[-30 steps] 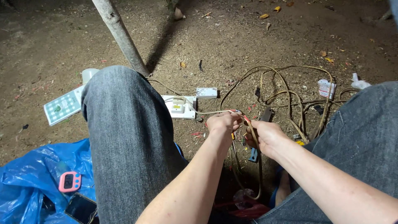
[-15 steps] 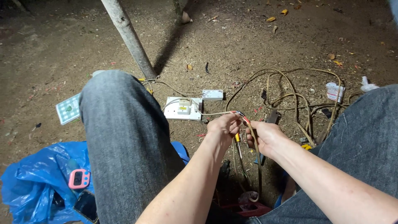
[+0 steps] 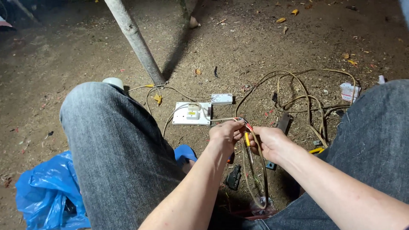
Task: Stripping insulation and twisting electrical wires together to create a connection on a workshop floor.
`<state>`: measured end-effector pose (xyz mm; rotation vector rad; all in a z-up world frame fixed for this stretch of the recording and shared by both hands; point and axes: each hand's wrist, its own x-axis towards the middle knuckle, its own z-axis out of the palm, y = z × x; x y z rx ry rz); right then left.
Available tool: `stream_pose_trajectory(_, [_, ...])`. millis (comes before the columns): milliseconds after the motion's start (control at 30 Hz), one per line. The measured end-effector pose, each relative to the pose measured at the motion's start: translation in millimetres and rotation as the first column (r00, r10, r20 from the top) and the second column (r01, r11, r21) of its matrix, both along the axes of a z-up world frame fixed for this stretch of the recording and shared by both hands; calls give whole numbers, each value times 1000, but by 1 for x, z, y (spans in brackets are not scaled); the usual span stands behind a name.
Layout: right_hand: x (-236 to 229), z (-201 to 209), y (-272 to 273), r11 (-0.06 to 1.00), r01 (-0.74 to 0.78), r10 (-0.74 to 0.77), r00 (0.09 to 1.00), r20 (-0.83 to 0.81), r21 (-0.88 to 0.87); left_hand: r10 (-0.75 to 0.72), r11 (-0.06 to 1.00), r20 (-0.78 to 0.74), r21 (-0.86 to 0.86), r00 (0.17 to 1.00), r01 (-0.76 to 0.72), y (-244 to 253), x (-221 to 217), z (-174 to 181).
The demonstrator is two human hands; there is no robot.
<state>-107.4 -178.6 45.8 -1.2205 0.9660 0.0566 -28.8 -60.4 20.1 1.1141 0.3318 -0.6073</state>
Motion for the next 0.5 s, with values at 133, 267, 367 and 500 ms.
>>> stream_pose_trajectory(133, [-5, 5, 0, 1000, -19, 19, 999, -26, 5, 24, 1000, -5, -6, 1000, -24, 1, -4, -3])
stream_pose_trajectory(267, [-3, 1, -2, 1000, -12, 13, 1000, -28, 13, 15, 998, -47, -62, 999, -18, -9, 1, -13])
stream_pose_trajectory(367, [-5, -5, -4, 1000, 3, -3, 999, -47, 16, 49, 993, -107, -102, 993, -60, -9, -3, -9])
stream_pose_trajectory(500, [-5, -14, -6, 998, -55, 56, 997, -47, 13, 94, 987, -95, -124, 991, -105, -28, 24, -83])
